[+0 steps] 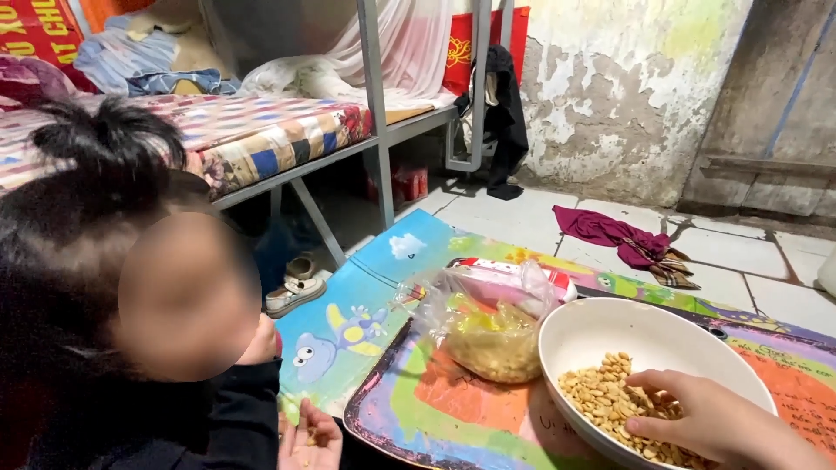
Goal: A person is sitting on the floor peeling peanuts and placing them into a bowl, joined by a young child.
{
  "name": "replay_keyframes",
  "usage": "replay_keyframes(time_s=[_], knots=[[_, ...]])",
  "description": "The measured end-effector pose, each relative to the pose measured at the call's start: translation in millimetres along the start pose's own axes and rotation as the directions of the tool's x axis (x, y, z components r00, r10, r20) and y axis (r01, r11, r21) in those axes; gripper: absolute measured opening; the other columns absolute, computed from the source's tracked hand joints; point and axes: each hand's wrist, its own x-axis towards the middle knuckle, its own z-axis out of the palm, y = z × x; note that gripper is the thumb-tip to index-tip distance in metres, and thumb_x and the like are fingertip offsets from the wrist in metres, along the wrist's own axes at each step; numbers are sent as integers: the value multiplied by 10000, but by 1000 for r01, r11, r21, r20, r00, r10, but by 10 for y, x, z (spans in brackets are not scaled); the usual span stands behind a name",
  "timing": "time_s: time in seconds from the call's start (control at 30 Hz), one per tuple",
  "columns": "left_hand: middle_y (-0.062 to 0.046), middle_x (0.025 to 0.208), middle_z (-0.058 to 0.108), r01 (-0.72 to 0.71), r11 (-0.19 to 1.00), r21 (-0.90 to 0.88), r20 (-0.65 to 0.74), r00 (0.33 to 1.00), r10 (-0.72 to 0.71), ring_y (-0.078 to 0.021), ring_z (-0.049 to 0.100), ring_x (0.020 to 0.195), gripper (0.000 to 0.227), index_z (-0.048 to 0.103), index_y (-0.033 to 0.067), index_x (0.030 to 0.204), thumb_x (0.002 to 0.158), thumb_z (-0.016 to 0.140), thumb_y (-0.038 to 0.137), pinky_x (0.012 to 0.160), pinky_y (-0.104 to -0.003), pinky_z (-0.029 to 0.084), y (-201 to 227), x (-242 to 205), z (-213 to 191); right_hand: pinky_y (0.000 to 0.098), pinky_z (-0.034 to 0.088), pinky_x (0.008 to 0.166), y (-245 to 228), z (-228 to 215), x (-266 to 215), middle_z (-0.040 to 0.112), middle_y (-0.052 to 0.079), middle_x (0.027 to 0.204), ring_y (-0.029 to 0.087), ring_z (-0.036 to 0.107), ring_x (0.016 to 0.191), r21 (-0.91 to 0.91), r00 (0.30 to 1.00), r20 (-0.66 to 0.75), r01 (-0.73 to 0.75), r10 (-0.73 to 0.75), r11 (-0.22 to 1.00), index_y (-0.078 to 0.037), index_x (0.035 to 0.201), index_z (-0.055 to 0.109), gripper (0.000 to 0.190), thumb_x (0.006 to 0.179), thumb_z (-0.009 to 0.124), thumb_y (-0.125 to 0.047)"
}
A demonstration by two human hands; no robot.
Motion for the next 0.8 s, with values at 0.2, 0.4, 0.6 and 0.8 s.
replay_keyframes(time_s=[0.2, 0.4, 0.6, 0.8], knots=[[89, 488, 313, 533, 846, 28, 329, 794, -511, -65, 256, 404, 379, 347, 259, 542, 899, 422, 362, 349, -250, 195, -536, -571, 746, 153, 606, 832, 50, 35, 64, 732, -168, 1157, -3, 750, 1012, -26, 1000, -13, 15, -16, 1000, -451, 1229, 593, 550, 726, 757, -604], [60, 518, 231, 395, 884, 251, 4, 913, -409, -63, 163, 396, 404, 272, 212, 589, 925, 480, 292, 322, -233, 105, -1924, -1542, 2493, 140, 589, 837, 66, 43, 76, 735, -187, 1140, -15, 741, 1009, -46, 999, -11, 30, -30, 998, -468, 1212, 600, 509, 742, 740, -605], [7, 513, 378, -408, 31, 913, 360, 766, -533, -78, 339, 430, 403, 516, 115, 601, 988, 421, 176, 422, -224, 328, -3038, -1879, 3141, 148, 591, 859, 157, 109, 169, 743, -182, 1100, -16, 741, 990, -47, 996, -55, 71, -73, 996, -453, 1191, 608, 405, 804, 637, -570], [-294, 914, 624, -736, -596, 322, 112, 655, -748, -422, 624, 832, 333, 472, -99, 1118, 853, 480, 102, 717, -472, 499, -3228, -1906, 3234, 120, 602, 816, 227, 127, 323, 773, -179, 1047, -34, 755, 930, -20, 997, -17, 81, -82, 997, -410, 1146, 669, 328, 822, 676, -366]])
